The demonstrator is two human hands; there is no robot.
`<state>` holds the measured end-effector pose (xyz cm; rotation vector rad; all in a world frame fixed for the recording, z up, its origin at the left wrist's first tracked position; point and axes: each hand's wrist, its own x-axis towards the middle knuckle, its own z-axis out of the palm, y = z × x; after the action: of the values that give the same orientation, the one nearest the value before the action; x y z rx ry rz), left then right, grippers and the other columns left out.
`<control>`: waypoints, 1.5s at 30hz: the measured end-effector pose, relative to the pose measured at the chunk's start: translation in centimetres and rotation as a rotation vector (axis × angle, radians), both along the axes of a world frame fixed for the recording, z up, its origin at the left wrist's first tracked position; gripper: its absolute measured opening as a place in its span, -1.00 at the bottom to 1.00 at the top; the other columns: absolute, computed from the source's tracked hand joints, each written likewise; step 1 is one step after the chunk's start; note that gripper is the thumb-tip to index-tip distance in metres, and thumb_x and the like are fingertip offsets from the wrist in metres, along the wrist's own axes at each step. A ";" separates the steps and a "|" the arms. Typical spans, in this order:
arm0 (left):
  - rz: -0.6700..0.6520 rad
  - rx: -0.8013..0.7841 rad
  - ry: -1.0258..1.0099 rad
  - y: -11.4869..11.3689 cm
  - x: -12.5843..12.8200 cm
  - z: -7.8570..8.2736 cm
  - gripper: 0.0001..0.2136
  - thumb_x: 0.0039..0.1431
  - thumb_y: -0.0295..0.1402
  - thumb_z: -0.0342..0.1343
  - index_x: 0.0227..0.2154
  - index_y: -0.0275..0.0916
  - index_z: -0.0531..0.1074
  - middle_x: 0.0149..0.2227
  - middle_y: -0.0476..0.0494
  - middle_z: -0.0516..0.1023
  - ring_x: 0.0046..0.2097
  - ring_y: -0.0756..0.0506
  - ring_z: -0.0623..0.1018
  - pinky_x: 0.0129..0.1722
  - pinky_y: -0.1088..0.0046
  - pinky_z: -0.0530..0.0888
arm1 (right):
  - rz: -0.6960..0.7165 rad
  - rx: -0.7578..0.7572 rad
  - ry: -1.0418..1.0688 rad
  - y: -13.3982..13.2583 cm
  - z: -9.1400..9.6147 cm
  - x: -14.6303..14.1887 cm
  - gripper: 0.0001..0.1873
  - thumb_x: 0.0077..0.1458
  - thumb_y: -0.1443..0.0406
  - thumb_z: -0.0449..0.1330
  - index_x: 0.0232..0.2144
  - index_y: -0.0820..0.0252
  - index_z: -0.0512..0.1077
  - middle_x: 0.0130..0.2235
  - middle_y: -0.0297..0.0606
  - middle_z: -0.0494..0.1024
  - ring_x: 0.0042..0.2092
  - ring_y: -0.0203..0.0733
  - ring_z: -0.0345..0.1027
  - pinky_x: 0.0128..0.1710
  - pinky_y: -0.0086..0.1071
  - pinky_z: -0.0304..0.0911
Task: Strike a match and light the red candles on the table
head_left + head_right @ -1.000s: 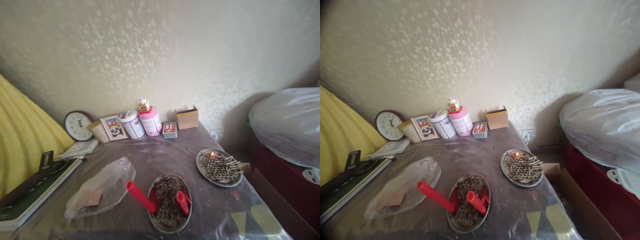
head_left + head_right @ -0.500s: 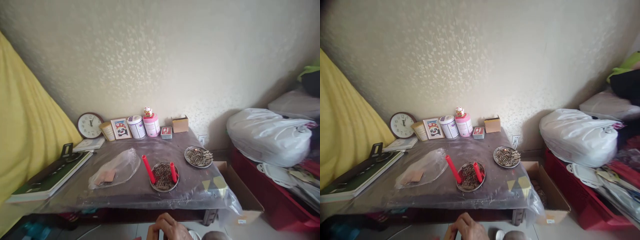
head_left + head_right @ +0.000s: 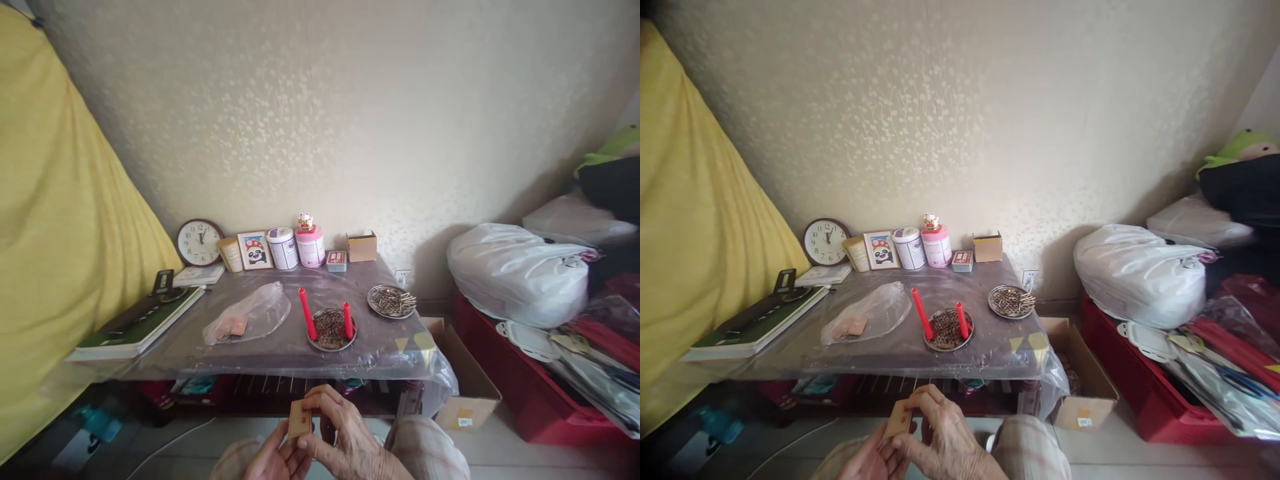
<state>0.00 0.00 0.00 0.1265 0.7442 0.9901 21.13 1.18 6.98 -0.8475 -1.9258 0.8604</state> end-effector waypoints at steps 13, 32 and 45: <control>0.048 0.080 -0.358 -1.8 3.4 2.1 -0.82 0.40 -0.48 0.13 -0.22 -0.31 0.66 -0.15 -0.30 0.82 -0.12 -0.15 0.77 -0.17 0.39 0.66 | 0.081 -0.019 -0.036 -1.1 1.4 0.6 -0.58 0.19 0.12 0.35 0.05 0.15 0.51 0.12 -0.03 0.59 0.15 0.01 0.51 0.12 -0.21 0.41; 0.123 0.218 -0.242 -2.4 4.8 5.2 -0.82 0.37 -0.48 0.14 -0.18 -0.29 0.66 -0.27 -0.22 0.80 -0.16 -0.17 0.76 -0.06 0.30 0.65 | 0.071 -0.021 -0.001 -1.3 1.0 0.6 -0.49 0.10 0.38 0.23 0.13 0.12 0.45 0.22 -0.05 0.47 0.19 0.03 0.48 0.04 -0.23 0.51; 0.138 0.238 -0.194 -2.5 5.7 5.5 -0.82 0.24 -0.39 0.34 -0.12 -0.31 0.67 -0.12 -0.30 0.79 -0.05 -0.22 0.74 -0.12 0.36 0.63 | 0.072 0.024 0.013 -1.1 0.8 0.9 -0.49 0.11 0.41 0.23 0.13 0.09 0.43 0.25 -0.03 0.48 0.22 0.05 0.47 0.08 -0.20 0.49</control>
<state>5.66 -2.47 5.52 0.1847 0.4598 1.2031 22.01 0.09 7.77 -0.7606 -1.9614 0.8813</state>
